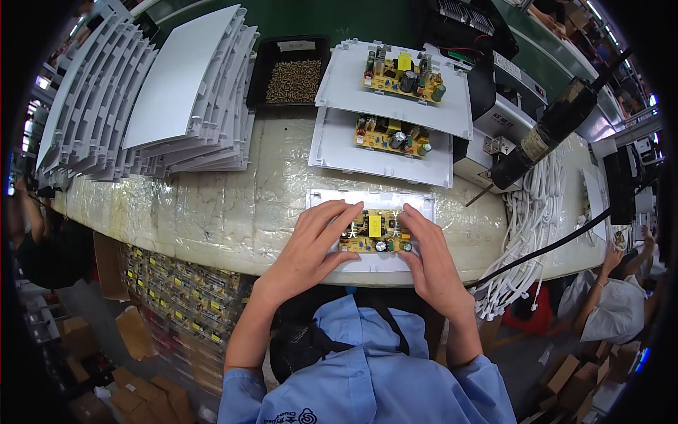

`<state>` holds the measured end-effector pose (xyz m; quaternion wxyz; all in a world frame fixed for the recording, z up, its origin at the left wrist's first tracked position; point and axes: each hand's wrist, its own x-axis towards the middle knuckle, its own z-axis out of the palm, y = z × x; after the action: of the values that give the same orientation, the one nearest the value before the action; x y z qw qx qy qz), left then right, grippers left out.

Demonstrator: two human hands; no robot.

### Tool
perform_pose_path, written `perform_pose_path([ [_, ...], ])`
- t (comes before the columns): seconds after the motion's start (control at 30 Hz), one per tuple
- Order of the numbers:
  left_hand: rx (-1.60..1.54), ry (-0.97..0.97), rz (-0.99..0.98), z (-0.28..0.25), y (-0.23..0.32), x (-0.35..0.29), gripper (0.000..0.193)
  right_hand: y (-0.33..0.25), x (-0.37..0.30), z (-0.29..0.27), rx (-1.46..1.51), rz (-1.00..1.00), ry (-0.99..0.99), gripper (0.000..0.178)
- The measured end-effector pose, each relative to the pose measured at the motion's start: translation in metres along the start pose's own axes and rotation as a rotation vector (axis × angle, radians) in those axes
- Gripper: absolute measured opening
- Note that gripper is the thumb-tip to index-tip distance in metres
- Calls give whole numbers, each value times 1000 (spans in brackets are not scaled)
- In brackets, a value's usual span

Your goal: Assemble and test electronic circuit boards on a factory production line by securing components and organizing them into trays.

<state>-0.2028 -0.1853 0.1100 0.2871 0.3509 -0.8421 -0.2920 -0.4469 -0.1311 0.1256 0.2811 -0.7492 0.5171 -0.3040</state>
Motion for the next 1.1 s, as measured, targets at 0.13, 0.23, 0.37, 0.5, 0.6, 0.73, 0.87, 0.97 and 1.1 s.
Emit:
perform_pose_path([
  [0.13,-3,20,24,5,2,4,76,-1,-4,-5,-18,16,16,57],
  [0.23,-23,11,22,6,0,3,75,-11,-7,-22,-71,28,54,57],
  [0.37,-21,10,26,7,1,5,74,-12,-7,-77,-88,26,580,53],
  [0.5,-43,-12,65,16,7,16,74,-8,31,-126,-1,4,954,51],
  [0.6,-84,-32,71,20,9,19,72,-1,62,-137,223,15,879,54],
  [0.73,-63,-41,63,19,10,20,72,17,85,-145,541,231,608,52],
  [0.87,-33,-32,40,20,9,16,74,9,77,-134,478,190,767,42],
  [0.97,-61,-34,36,20,10,18,72,-8,69,-142,520,-19,985,35],
  [1.1,-77,-49,40,21,10,25,71,-26,77,-160,583,-269,1130,25],
])
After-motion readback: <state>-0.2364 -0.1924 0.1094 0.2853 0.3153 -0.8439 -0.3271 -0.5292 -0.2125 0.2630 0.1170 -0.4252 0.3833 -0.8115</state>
